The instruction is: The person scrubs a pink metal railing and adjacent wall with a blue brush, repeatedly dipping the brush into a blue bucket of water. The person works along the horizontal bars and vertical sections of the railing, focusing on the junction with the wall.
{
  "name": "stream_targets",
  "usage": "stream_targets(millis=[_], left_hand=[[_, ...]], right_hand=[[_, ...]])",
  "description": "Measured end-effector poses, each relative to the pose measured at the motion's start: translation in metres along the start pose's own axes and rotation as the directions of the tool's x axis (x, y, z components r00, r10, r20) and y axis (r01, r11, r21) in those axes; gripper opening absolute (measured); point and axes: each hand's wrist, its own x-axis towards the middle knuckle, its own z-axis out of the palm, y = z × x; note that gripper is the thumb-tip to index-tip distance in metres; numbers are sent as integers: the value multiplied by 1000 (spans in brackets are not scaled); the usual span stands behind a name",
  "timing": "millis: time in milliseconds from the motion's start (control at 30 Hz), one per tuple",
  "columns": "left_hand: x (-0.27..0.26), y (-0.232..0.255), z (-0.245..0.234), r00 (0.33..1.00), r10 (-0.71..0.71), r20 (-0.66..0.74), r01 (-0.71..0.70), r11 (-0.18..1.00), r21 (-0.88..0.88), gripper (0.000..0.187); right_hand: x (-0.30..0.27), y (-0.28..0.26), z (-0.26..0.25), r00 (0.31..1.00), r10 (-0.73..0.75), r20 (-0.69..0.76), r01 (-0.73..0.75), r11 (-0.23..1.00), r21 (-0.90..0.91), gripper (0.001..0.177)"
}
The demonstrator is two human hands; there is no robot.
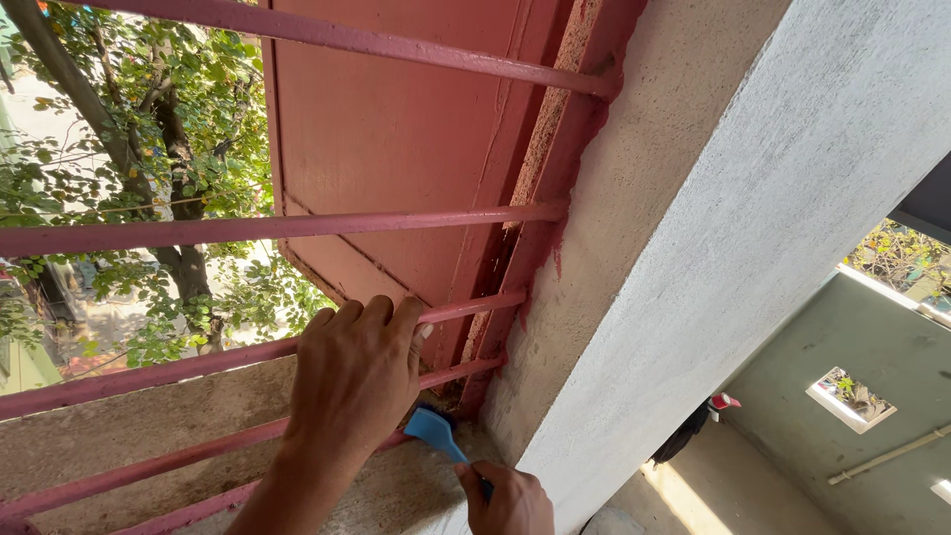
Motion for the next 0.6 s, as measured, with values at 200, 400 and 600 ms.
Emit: stream_targets(millis=[200,400,600], left_hand=[[0,-1,2,999,25,-49,-24,1000,12,30],[-1,-2,9,999,28,-40,-28,1000,7,31],[0,-4,9,999,32,-29,-31,999,28,31]], right_hand=[[8,37,-9,994,77,-76,-78,997,-20,39],[1,2,18,995,92,45,-91,996,-22,45],[16,45,-7,959,281,-28,-279,959,53,52]])
